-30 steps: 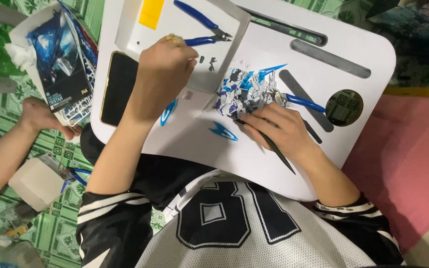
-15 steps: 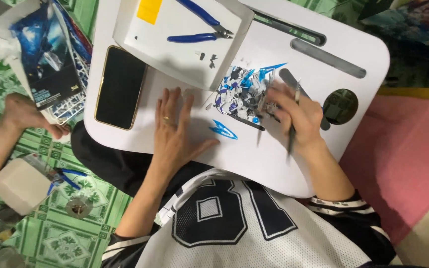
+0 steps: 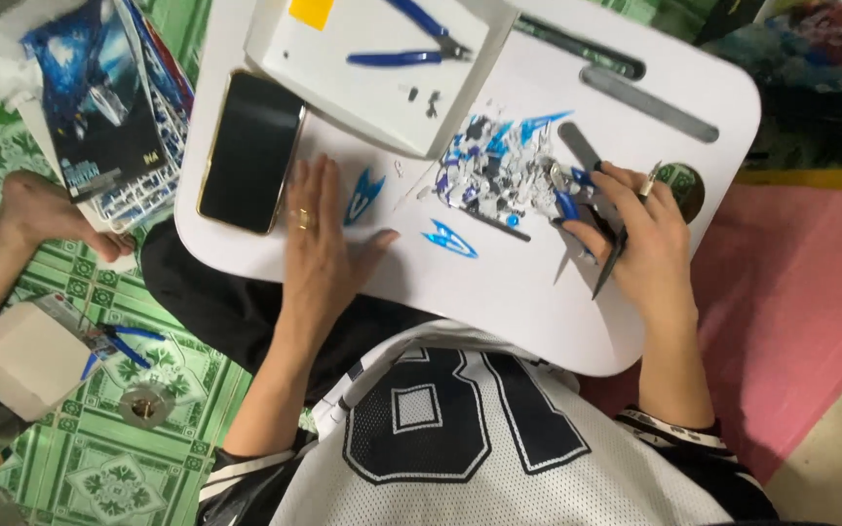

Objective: Assembling a plastic model kit by trimming parts with a hobby knife and joining them together.

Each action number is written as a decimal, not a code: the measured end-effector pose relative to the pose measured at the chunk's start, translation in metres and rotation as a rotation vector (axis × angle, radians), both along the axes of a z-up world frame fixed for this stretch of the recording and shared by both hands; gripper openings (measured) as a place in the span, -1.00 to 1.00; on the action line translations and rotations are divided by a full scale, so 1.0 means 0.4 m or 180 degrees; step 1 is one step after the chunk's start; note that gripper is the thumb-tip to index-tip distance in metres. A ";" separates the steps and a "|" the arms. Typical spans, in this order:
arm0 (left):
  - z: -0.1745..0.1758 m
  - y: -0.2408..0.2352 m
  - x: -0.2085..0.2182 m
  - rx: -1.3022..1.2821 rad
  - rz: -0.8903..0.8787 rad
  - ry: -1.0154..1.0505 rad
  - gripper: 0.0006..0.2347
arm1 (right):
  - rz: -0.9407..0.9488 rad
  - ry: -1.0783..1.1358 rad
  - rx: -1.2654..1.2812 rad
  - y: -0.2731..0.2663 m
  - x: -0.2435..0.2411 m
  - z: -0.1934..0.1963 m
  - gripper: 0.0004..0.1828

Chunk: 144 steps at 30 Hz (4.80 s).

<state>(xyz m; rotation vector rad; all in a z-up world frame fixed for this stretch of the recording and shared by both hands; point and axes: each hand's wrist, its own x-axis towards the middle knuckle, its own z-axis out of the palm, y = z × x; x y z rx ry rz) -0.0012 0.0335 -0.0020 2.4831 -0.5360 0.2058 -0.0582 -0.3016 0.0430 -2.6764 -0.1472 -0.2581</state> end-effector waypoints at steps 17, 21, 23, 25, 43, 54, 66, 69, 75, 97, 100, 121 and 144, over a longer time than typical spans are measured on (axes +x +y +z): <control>0.009 0.006 0.011 0.0243 0.0291 -0.0502 -0.85 | -0.0375 -0.0193 0.0254 -0.064 -0.042 -0.019 -0.51; 0.065 -0.011 0.007 -0.0412 0.0343 0.0564 -0.96 | -0.0492 0.0083 -0.0065 -0.089 -0.006 0.036 -0.60; 0.105 -0.028 -0.004 -0.0736 0.0467 0.0814 -0.97 | -0.0367 -0.0005 -0.0207 -0.111 -0.006 0.014 -0.60; 0.136 -0.042 -0.014 -0.1050 0.0610 0.1070 -0.98 | -0.0226 -0.0084 -0.0336 -0.115 -0.004 0.012 -0.60; 0.241 -0.175 -0.058 -0.2463 -0.0287 0.1693 -0.70 | 0.0197 0.0481 -0.1021 0.042 -0.143 -0.030 -0.97; 0.043 -0.127 -0.080 -0.0996 -0.0158 0.0828 -0.80 | -0.0435 -0.0774 0.0154 -0.001 -0.166 -0.152 -0.86; 0.013 -0.133 -0.031 0.0469 -0.0922 -0.0549 -0.10 | -0.0428 0.0246 -0.0749 -0.054 -0.229 -0.035 -0.65; 0.028 -0.164 -0.029 0.0459 -0.1021 -0.0436 -0.10 | -0.0341 0.0273 -0.0912 -0.056 -0.233 -0.045 -0.66; -0.005 -0.218 -0.028 0.0561 -0.1012 -0.0448 -0.05 | -0.0319 0.0085 -0.1107 -0.043 -0.221 -0.016 -0.67; -0.057 -0.272 -0.001 0.0433 -0.0681 -0.0736 -0.63 | 0.0241 -0.0072 0.0650 0.048 0.042 0.010 -0.95; -0.058 -0.269 -0.003 0.0302 -0.0765 -0.0825 -0.73 | 0.0082 0.0266 0.0801 0.077 0.085 -0.004 -0.87; -0.026 -0.270 0.006 0.0877 -0.0373 -0.1118 -0.29 | 0.0054 0.0277 0.2150 0.215 0.115 -0.020 -0.70; 0.045 -0.244 0.117 0.0848 -0.0614 -0.2217 -0.82 | -0.0502 0.0163 0.3531 0.199 0.100 -0.037 -0.70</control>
